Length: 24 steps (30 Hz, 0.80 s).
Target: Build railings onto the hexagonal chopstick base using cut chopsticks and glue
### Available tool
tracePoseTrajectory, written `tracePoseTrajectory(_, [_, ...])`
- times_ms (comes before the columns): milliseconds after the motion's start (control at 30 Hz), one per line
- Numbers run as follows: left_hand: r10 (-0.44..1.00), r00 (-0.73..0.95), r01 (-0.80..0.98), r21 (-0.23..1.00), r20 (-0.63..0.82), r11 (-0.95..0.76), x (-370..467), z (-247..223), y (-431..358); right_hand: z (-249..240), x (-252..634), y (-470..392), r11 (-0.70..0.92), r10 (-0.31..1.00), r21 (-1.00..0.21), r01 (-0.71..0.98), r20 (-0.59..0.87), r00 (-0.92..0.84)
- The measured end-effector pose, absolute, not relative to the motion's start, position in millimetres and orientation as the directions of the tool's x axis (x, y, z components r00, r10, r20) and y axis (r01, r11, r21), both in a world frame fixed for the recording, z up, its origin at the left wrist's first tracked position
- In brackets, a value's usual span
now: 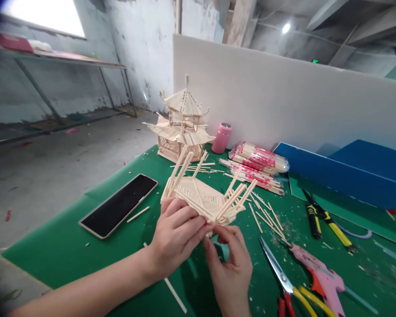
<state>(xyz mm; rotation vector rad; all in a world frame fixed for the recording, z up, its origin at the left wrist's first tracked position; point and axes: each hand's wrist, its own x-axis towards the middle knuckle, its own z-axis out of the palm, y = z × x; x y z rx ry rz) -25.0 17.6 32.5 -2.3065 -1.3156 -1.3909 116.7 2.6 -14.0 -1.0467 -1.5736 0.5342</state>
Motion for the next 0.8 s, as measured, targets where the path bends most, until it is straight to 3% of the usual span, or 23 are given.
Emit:
tracePoseTrajectory(600, [0.567, 0.175, 0.713, 0.293, 0.805, -0.637, -26, 34, 13, -16, 120, 4, 0.487, 0.854, -0.796, 0.359, 0.521, -0.002])
tracePoseTrajectory(800, [0.543, 0.186, 0.651, 0.312, 0.819, -0.692, -47, 40, -19, -16, 136, -2, 0.404, 0.894, -0.812, 0.422, 0.448, 0.007])
